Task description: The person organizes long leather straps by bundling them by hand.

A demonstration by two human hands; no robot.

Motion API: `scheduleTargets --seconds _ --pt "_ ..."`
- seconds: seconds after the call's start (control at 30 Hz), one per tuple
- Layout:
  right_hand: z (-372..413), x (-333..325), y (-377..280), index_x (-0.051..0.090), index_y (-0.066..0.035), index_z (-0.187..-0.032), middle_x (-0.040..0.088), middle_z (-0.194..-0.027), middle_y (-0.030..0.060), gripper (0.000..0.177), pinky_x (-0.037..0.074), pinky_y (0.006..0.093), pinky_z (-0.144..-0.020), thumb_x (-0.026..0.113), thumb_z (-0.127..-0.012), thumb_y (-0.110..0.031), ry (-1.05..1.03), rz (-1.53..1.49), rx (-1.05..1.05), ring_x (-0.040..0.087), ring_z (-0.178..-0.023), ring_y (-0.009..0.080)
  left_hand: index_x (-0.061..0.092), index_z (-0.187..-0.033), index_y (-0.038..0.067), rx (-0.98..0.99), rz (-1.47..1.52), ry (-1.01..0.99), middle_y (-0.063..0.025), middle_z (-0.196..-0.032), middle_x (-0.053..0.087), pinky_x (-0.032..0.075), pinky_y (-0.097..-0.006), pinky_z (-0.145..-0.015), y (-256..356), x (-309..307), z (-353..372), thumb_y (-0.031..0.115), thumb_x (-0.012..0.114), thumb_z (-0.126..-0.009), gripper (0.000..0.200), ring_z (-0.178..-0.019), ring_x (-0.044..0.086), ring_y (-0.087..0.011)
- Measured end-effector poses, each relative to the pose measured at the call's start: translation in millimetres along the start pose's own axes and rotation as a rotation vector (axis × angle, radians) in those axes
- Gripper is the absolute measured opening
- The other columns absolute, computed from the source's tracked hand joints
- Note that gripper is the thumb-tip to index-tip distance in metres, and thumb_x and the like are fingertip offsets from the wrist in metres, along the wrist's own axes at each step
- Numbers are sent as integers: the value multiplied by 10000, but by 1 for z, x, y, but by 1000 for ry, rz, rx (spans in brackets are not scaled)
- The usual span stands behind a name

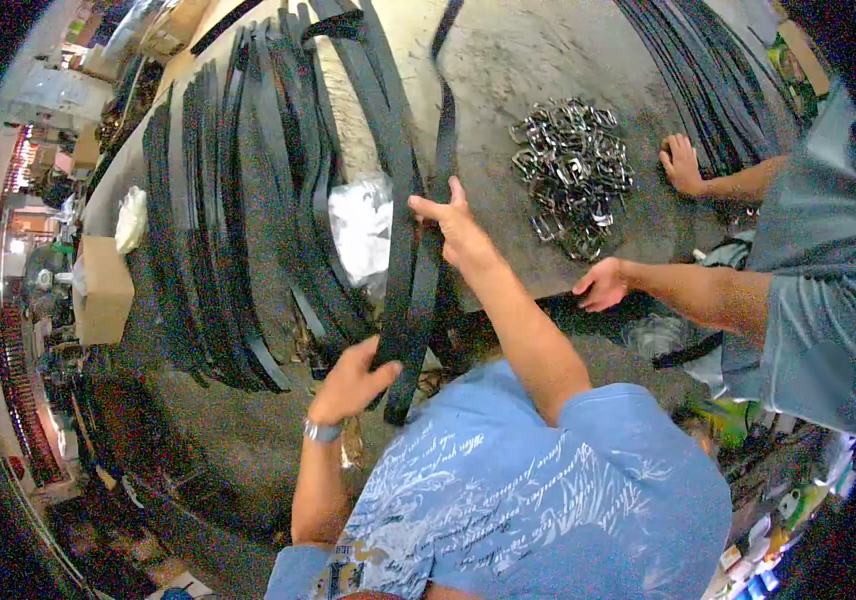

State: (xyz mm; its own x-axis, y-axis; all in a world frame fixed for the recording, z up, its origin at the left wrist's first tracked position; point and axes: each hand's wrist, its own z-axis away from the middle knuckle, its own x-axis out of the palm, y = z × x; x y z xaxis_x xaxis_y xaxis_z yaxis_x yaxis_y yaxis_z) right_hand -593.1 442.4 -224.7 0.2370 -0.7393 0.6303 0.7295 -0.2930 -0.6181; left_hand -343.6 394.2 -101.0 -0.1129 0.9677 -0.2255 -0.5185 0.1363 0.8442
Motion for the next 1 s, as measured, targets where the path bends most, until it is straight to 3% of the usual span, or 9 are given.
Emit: scheduleTargets --seconds 0.1,0.13,0.23,0.27,0.37,0.43,0.5,0.6,1.0 --pt "-25 26 -16 -133 -60 -1527 575 -1140 239 1174 566 410 -637 782 -792 -72 -54 -125 -22 669 -863 283 600 -1118 -19 -75 -63 -61 -49 -914 649 487 -313 -756 -18 -13 50 179 617 -911 287 -835 547 -118" --pt "-30 38 -22 195 10 -1509 629 -1095 209 893 586 398 -655 754 -815 -55 -3 -125 -16 688 -881 265 601 -1110 -10 -101 -66 -73 -49 -900 642 484 -316 -745 -29 -14 69 196 619 -911 287 -819 539 -119" --pt "-70 39 -18 576 60 -1230 689 -994 153 446 583 372 -667 736 -831 -60 -126 -95 68 690 -866 217 601 -1067 -1 -257 -106 -51 -18 -789 583 462 -315 -682 -42 -18 127 202 625 -907 259 -746 500 -116" --pt "-78 42 -12 695 45 -954 716 -904 111 175 581 356 -673 732 -838 -81 -132 -108 56 691 -846 187 597 -1046 -13 -424 61 -38 -6 -773 571 455 -315 -670 -46 -16 148 200 634 -902 259 -739 498 -113" --pt "-103 40 5 681 48 -1019 711 -921 118 236 577 356 -687 733 -843 -100 -153 -97 106 688 -837 190 612 -1107 -11 -687 90 13 -3 -822 630 455 -303 -674 -51 -18 209 185 643 -893 292 -735 524 -111" --pt "-111 40 12 679 20 -936 689 -818 129 142 562 412 -671 693 -844 -87 -163 -86 126 674 -749 250 616 -1145 -11 -673 69 48 2 -879 652 453 -304 -672 -121 -14 281 166 655 -888 314 -739 526 -100" --pt "-121 38 22 662 24 -956 682 -829 144 143 563 444 -676 662 -871 -90 -173 -107 143 671 -746 276 654 -1114 -9 -846 140 73 -9 -886 682 473 -308 -710 -138 -11 332 135 683 -870 285 -752 563 -110" --pt "-128 32 31 623 98 -1082 687 -934 178 255 590 452 -728 636 -903 -83 -174 -113 180 688 -843 289 678 -1099 2 -1033 221 169 -9 -887 694 485 -307 -742 -178 0 404 126 693 -865 266 -768 587 -120" --pt "-120 26 44 608 84 -1103 682 -943 199 252 601 467 -668 622 -929 -97 -155 -71 179 692 -807 293 680 -1104 3 -1246 284 395 -11 -916 697 486 -306 -766 -221 61 464 125 695 -863 270 -801 596 -123"
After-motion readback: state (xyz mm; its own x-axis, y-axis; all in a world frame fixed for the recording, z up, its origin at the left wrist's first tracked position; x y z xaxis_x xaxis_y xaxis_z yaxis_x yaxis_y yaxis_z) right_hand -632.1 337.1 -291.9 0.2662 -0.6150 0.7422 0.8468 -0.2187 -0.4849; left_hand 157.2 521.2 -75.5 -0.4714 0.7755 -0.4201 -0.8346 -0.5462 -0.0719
